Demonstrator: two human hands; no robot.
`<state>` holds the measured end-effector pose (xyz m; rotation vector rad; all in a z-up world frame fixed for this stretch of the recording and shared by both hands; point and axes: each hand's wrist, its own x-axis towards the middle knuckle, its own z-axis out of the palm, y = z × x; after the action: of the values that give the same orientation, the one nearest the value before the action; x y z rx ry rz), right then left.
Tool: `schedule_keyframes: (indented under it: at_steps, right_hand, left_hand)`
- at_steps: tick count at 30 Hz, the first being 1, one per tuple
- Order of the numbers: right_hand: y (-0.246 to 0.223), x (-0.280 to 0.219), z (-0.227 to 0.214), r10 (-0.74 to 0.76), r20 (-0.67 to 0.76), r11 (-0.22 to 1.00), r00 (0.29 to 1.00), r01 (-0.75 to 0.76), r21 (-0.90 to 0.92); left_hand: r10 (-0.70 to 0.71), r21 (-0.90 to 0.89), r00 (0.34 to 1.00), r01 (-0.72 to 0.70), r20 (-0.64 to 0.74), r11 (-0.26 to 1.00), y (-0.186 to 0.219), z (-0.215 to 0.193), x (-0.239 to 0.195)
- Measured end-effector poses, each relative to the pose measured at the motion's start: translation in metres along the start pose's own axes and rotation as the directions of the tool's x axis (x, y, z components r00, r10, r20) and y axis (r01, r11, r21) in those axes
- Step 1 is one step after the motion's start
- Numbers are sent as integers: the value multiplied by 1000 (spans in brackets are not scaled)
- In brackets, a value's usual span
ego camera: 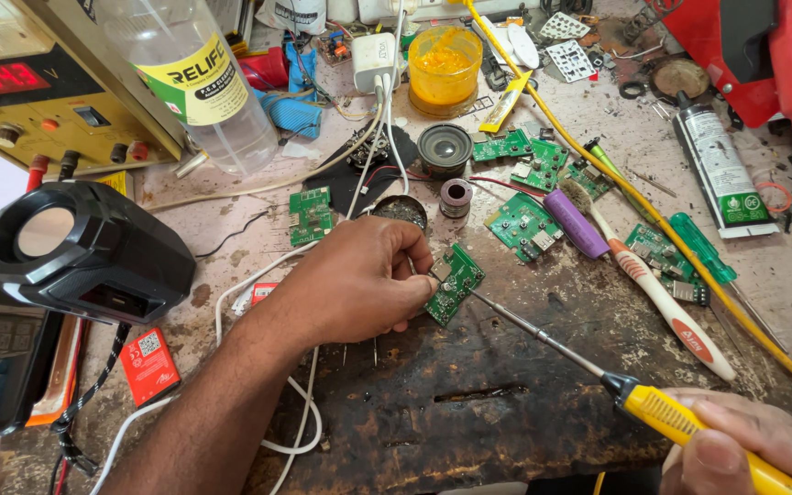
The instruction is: The person cleans a small green circuit board with a spray and a toothbrush, then uses a hot air gun to heat the board. The person handles the board and tools throughout the process.
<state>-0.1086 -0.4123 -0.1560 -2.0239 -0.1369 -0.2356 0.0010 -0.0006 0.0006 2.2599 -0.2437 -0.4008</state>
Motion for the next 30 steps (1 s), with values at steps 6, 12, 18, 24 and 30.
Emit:
schedule_keyframes:
  at_steps: [6,12,18,24,30]
  right_hand:
    - [-32,-13,31,-226,-153,972,962,211,-105]
    - [-51,-12,40,-92,-210,995,973,81,-60]
    - [-48,-6,32,-86,-144,994,986,75,-82]
    - [-21,-9,22,-83,-123,996,989,76,-56]
    - [-34,-7,27,-90,-140,995,986,83,-57]
  left_hand:
    - [6,-12,1000,-6,-5,1000,1,0,-1]
    - [10,-10,1000,-10,-4,1000,0,0,-1]
    - [9,-10,1000,-9,-2,1000,0,0,0]
    - [18,-20,1000,-18,-6,1000,-1,0,-1]
    - [18,-8,1000,-18,-10,1000,0,-1,-1]
